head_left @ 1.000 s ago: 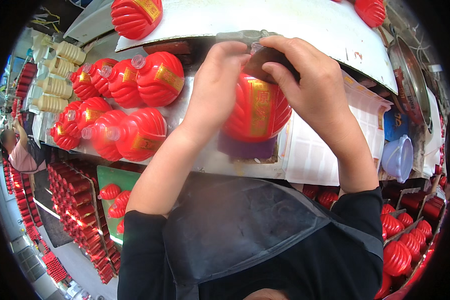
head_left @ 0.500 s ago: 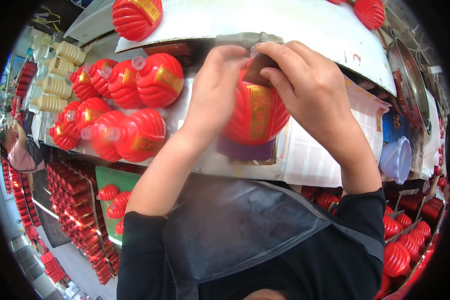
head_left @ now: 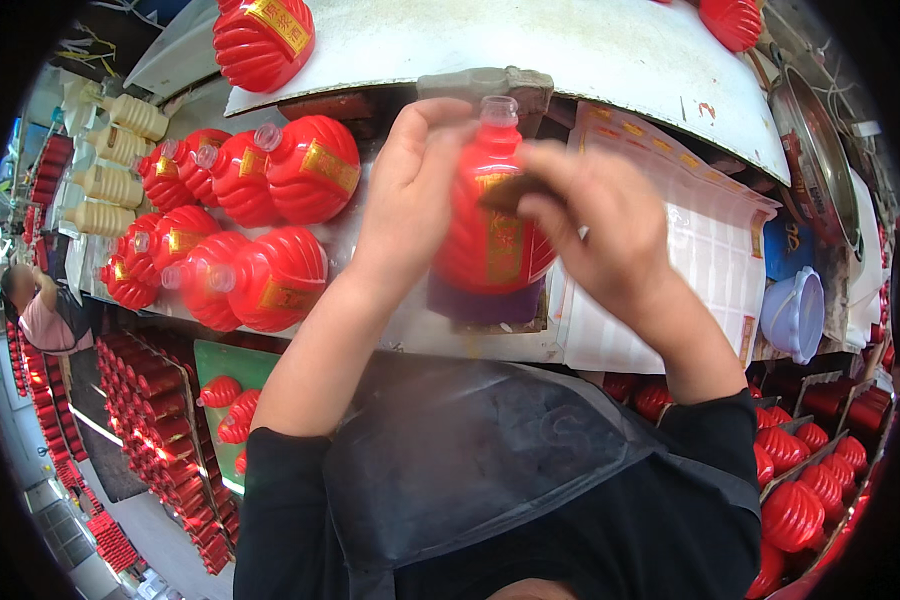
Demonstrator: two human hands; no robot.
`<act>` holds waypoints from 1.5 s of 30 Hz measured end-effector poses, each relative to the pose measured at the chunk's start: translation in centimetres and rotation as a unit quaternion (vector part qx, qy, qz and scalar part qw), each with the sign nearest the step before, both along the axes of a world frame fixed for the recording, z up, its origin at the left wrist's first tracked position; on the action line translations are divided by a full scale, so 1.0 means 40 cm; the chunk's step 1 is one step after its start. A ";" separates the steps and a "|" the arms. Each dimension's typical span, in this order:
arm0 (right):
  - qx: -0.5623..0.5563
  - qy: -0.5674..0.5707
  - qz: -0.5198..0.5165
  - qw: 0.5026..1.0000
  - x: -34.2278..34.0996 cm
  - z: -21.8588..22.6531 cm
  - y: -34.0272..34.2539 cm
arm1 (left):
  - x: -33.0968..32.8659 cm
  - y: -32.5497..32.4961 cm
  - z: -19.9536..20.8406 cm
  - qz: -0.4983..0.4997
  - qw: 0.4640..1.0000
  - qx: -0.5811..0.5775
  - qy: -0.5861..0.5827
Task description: The person repeatedly picks up red plastic bottles, applies a gold label to each bottle's body, smooths the label, and places the labeled bottles on a table. The person then moves the labeled bottles to a green tray and arranges them in rows.
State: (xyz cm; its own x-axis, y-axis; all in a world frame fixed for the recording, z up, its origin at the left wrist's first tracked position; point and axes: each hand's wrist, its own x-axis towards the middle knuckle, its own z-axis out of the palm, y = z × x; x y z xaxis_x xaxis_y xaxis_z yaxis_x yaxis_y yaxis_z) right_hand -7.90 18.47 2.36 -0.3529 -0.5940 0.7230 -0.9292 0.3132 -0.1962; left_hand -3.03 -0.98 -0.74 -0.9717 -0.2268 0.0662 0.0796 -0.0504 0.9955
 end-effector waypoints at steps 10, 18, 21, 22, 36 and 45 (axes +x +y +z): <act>0.015 -0.067 0.007 0.998 -0.062 0.060 -0.006 | 0.011 0.000 0.002 -0.012 1.000 0.006 0.005; 0.009 -0.055 -0.012 0.998 -0.016 0.042 0.016 | 0.017 0.002 0.067 -0.066 0.997 -0.039 -0.008; -0.015 -0.070 -0.017 0.997 -0.003 0.041 0.044 | 0.027 -0.007 0.102 -0.093 0.983 -0.156 -0.013; -0.037 -0.081 -0.017 0.996 -0.004 0.046 0.058 | 0.034 -0.007 0.107 -0.077 0.975 -0.210 0.014; -0.173 -0.418 -0.218 0.865 -0.425 0.110 0.402 | -0.150 -0.177 0.313 0.208 0.940 -0.174 0.207; 0.095 -0.138 -0.379 0.910 -0.807 0.157 0.293 | -0.314 -0.266 0.240 0.314 0.893 -0.300 0.120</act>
